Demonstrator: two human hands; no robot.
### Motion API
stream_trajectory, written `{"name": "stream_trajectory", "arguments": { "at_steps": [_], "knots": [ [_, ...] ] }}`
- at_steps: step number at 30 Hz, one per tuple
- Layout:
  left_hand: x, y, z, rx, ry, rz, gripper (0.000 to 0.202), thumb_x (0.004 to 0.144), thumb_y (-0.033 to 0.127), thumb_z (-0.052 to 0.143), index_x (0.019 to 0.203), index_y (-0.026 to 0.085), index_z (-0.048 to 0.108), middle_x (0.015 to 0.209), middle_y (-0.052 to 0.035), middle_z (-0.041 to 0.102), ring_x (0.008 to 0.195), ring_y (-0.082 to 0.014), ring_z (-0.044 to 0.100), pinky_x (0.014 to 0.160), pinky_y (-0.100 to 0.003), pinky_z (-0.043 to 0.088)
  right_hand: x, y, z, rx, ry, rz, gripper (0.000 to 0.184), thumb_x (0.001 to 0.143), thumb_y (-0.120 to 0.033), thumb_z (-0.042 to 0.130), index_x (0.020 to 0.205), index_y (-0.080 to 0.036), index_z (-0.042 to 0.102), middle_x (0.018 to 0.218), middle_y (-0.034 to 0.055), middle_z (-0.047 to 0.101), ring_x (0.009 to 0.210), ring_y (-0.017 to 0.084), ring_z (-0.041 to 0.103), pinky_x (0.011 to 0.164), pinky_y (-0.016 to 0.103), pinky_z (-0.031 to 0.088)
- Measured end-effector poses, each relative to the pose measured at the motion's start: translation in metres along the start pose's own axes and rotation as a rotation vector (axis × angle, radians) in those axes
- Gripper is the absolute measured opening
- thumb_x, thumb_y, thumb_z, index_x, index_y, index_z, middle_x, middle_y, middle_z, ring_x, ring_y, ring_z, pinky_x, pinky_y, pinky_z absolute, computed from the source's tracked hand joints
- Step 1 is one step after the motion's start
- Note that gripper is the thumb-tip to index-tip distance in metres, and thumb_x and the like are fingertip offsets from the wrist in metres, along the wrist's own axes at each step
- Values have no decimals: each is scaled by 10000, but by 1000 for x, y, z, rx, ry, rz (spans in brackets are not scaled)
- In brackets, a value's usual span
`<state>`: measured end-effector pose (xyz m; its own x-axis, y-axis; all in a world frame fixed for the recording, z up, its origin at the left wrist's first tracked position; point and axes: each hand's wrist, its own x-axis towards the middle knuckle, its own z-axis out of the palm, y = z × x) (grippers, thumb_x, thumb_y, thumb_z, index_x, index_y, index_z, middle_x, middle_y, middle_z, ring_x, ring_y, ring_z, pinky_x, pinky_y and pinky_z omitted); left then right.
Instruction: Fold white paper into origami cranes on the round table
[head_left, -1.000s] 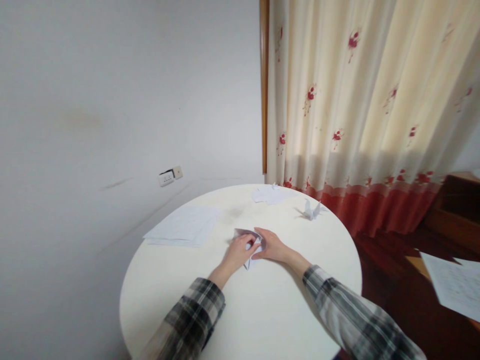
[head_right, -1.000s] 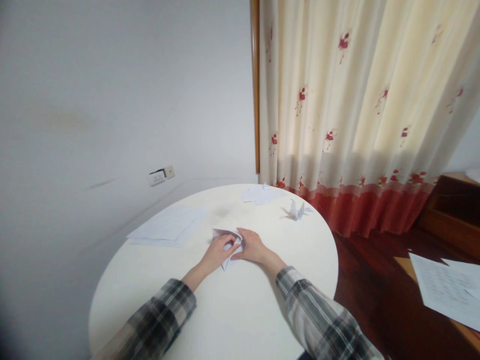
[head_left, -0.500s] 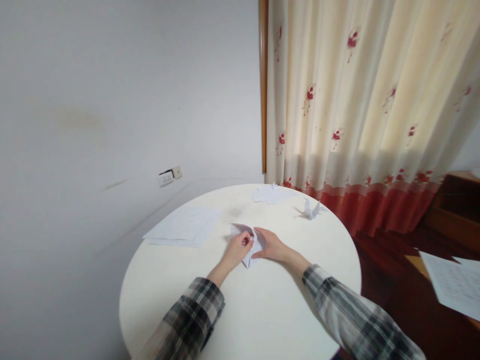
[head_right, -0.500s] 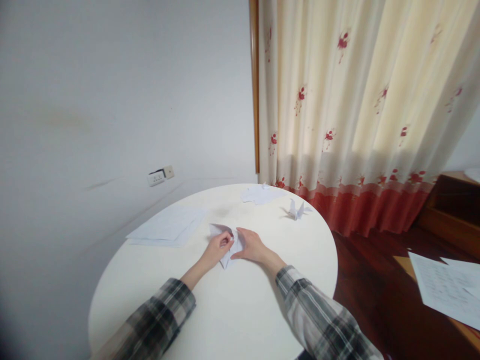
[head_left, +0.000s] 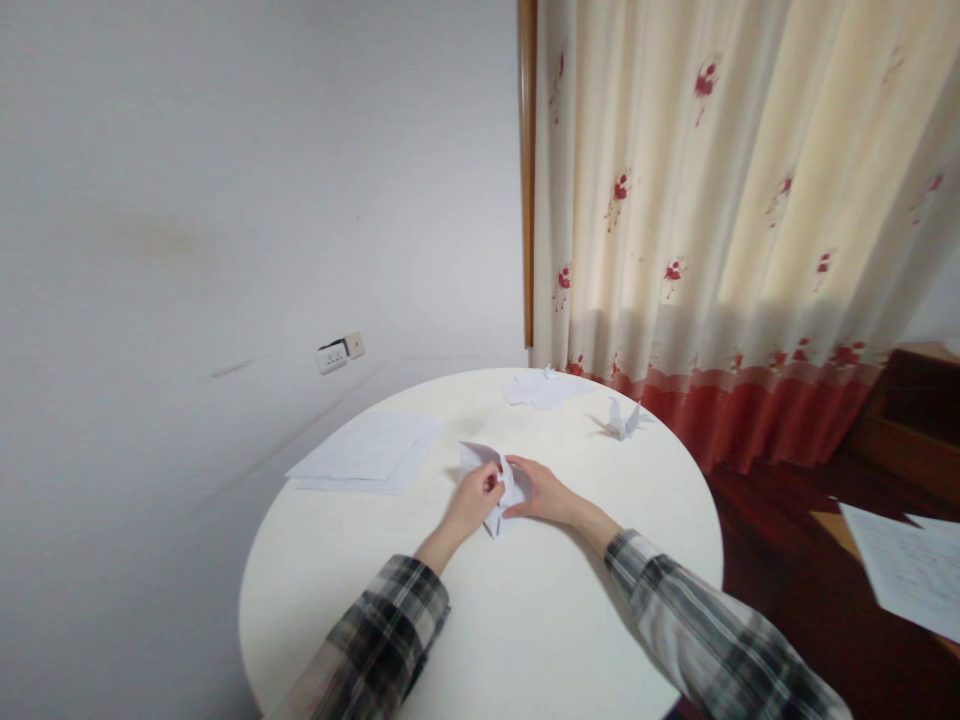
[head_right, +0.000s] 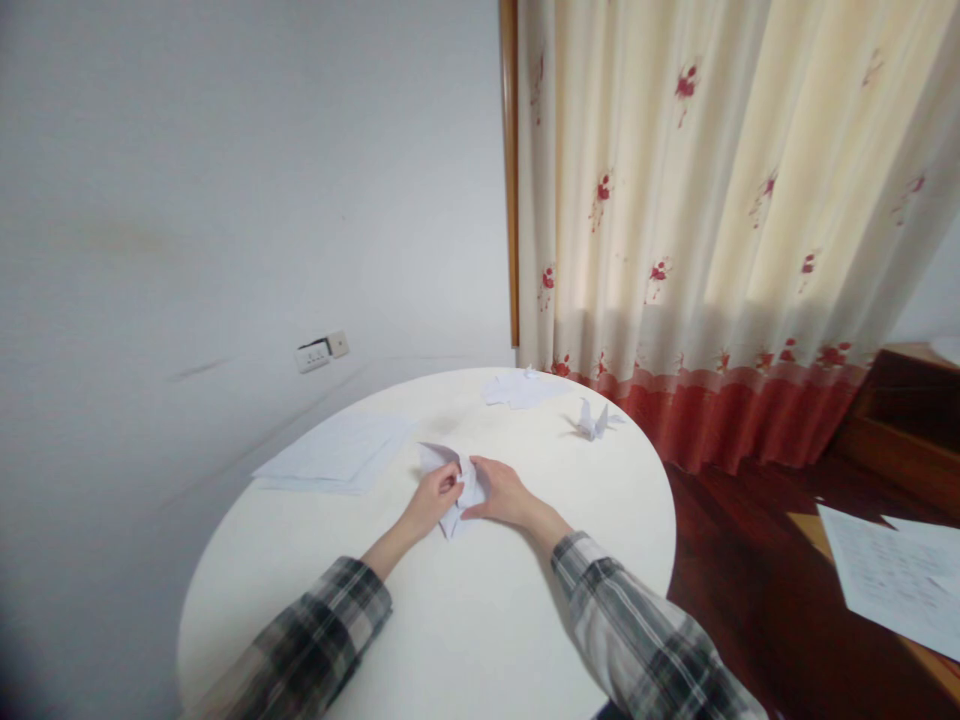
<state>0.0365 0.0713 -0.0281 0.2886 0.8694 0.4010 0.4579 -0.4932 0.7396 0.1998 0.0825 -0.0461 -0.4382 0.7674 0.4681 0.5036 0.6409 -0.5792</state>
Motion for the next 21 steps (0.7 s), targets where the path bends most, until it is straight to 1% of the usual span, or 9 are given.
{"name": "stream_trajectory", "arguments": {
  "at_steps": [5,8,12,16,18,21],
  "knots": [
    [0,-3,2,5,1,-6,73,721,218,431,658,188,412,579,44,427,565,-100,451,550,-194,376,-1,-3,0,16,16,29,811,537,-436,738,1239,-172,430,1234,141,508,1136,273,474,982,432,325],
    [0,-4,2,10,-8,-7,88,732,228,429,658,188,404,570,46,420,558,-99,449,534,-191,370,-1,-4,0,19,22,69,783,577,-455,708,1241,-153,426,1235,151,504,1135,275,473,982,438,323],
    [0,-2,3,8,-21,21,88,745,234,438,675,179,434,586,36,456,565,-101,464,563,-205,401,0,0,2,-32,12,48,855,519,-432,746,1254,-149,413,1259,166,477,1160,290,447,987,439,315],
    [0,-1,3,59,-20,104,127,757,254,463,658,175,462,629,13,520,596,-105,497,607,-214,426,0,6,7,-44,30,17,873,501,-447,751,1254,-164,412,1241,150,495,1146,282,460,978,429,326],
    [-1,-1,3,117,-11,133,152,752,293,497,659,174,481,648,5,546,605,-110,510,615,-220,430,0,6,9,-41,57,-7,876,495,-452,751,1252,-168,412,1232,144,504,1141,276,464,977,425,327],
    [-2,1,3,256,8,129,182,722,347,555,698,171,513,682,-5,577,624,-123,527,625,-235,425,-1,3,11,-33,89,-37,882,483,-460,754,1242,-155,424,1210,148,520,1122,271,480,972,415,334]
  ]
}}
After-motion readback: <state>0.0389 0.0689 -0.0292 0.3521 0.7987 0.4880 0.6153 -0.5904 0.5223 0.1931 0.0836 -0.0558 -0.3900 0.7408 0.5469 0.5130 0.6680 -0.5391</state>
